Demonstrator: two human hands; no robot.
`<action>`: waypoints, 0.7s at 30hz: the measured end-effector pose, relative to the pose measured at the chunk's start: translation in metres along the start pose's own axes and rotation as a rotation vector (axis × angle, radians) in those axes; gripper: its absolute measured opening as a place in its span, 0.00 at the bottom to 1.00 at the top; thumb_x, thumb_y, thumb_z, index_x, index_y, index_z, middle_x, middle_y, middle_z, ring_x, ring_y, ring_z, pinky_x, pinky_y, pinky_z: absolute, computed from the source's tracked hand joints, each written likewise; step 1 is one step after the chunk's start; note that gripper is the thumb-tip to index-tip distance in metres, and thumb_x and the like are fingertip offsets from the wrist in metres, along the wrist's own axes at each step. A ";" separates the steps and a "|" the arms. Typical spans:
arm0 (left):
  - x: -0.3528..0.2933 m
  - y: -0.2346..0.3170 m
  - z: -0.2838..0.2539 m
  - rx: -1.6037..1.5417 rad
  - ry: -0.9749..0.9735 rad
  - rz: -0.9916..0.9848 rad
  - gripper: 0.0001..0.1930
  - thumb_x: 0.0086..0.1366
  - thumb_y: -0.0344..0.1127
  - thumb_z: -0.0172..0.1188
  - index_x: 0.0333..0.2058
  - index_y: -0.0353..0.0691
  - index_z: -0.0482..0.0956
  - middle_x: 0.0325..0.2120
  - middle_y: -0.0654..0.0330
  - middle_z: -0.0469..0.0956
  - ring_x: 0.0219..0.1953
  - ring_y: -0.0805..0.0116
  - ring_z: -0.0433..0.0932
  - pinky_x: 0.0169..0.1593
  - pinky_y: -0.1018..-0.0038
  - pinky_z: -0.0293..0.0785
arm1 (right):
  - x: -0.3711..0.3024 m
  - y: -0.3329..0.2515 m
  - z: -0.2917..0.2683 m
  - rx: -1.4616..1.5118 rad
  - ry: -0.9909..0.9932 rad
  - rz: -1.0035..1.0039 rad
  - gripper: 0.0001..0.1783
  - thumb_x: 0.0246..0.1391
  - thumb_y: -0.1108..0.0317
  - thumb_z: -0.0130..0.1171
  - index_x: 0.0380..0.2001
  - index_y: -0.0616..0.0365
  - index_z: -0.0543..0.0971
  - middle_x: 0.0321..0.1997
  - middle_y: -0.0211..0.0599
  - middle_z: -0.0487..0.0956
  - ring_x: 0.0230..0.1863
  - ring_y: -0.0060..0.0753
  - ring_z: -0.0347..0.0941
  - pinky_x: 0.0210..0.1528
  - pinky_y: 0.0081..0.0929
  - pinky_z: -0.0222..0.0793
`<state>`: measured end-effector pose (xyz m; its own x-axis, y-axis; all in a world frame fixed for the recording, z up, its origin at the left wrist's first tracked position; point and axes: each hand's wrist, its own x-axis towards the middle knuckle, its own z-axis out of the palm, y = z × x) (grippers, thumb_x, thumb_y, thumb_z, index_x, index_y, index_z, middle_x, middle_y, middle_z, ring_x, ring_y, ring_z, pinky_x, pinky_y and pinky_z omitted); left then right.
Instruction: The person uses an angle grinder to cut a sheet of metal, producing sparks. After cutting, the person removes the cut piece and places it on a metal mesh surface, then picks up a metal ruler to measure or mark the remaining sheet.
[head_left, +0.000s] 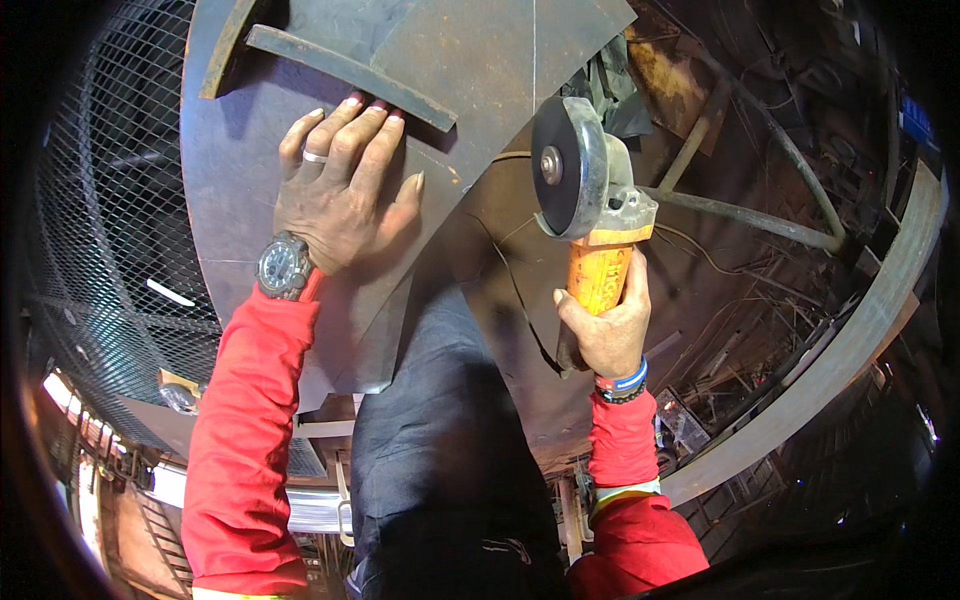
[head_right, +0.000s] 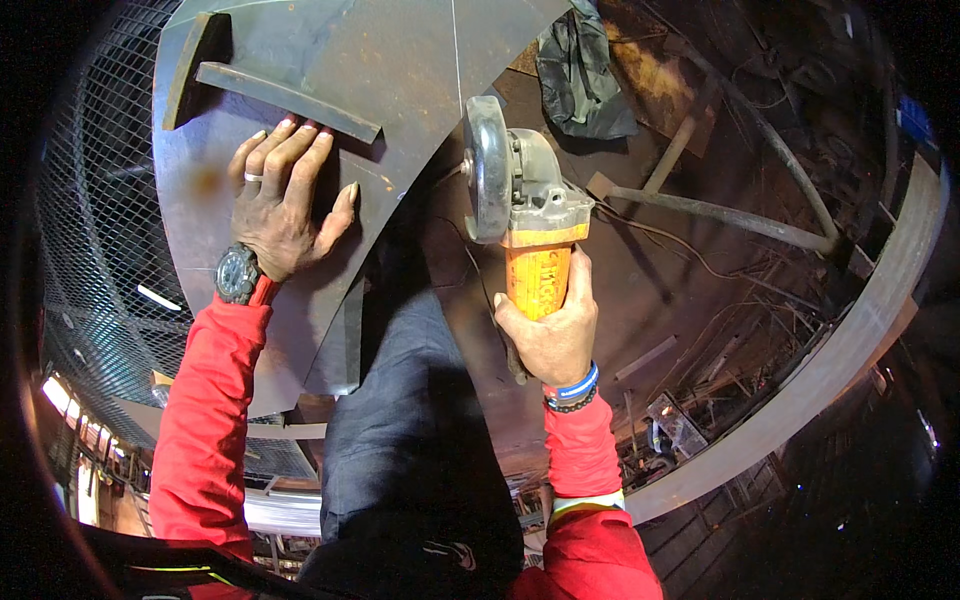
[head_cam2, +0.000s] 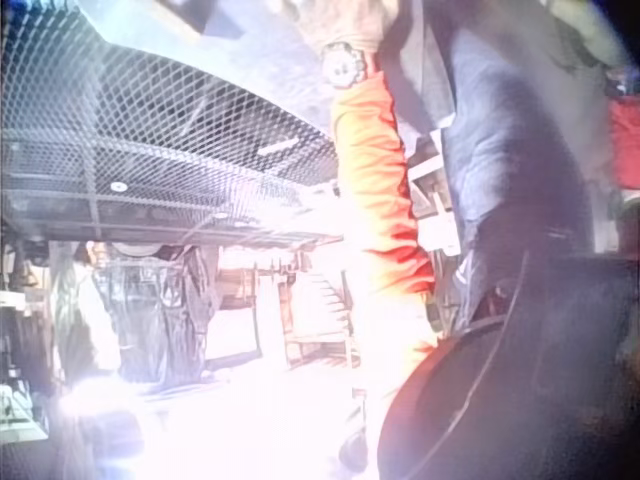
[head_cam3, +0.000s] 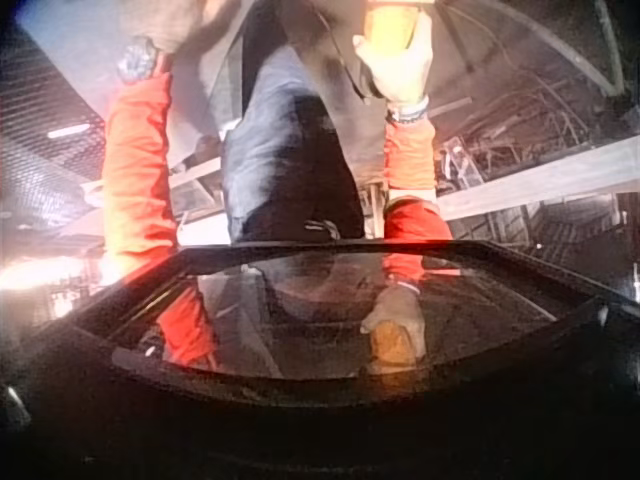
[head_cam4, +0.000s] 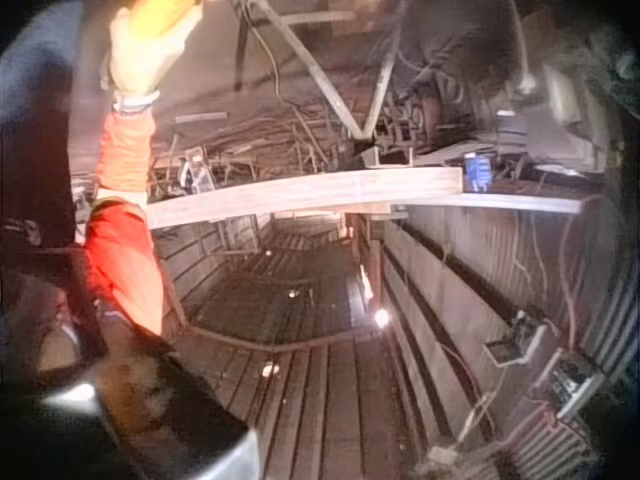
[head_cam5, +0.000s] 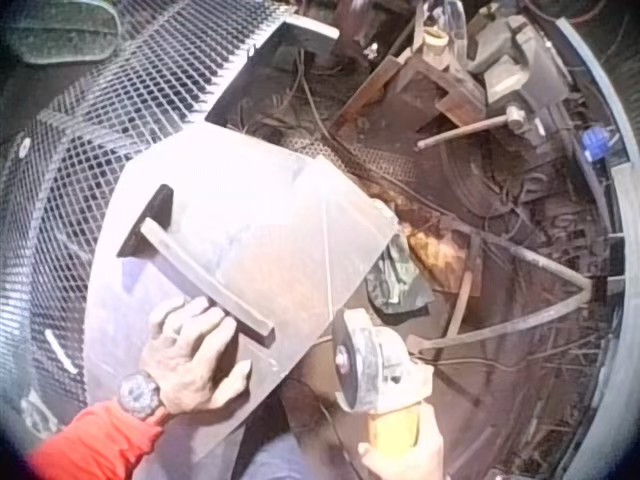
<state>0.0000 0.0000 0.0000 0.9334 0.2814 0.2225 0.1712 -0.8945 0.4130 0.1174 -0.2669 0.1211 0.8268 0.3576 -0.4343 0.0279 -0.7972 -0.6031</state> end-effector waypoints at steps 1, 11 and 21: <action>0.001 0.000 -0.001 -0.002 -0.002 -0.001 0.31 0.57 0.46 0.68 0.58 0.42 0.74 0.56 0.58 0.72 0.63 0.59 0.67 0.68 0.57 0.58 | 0.000 0.000 0.001 0.007 0.005 -0.001 0.34 0.39 0.71 0.73 0.51 0.63 0.70 0.39 0.43 0.80 0.37 0.34 0.78 0.43 0.32 0.75; -0.001 0.000 0.001 0.003 0.022 -0.030 0.29 0.54 0.46 0.68 0.55 0.45 0.77 0.54 0.62 0.73 0.62 0.62 0.69 0.67 0.58 0.59 | 0.003 -0.005 0.003 -0.020 0.010 -0.018 0.33 0.39 0.70 0.73 0.49 0.63 0.70 0.37 0.42 0.80 0.35 0.33 0.78 0.41 0.32 0.76; 0.000 0.000 -0.001 0.003 0.001 0.000 0.30 0.57 0.46 0.69 0.57 0.42 0.75 0.55 0.57 0.72 0.63 0.57 0.67 0.67 0.56 0.60 | 0.003 -0.006 0.001 -0.029 0.004 0.000 0.32 0.40 0.71 0.72 0.50 0.62 0.69 0.36 0.43 0.81 0.35 0.34 0.79 0.41 0.33 0.76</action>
<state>-0.0005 0.0004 0.0005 0.9332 0.2819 0.2229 0.1727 -0.8956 0.4100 0.1198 -0.2603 0.1231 0.8289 0.3561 -0.4314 0.0447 -0.8110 -0.5834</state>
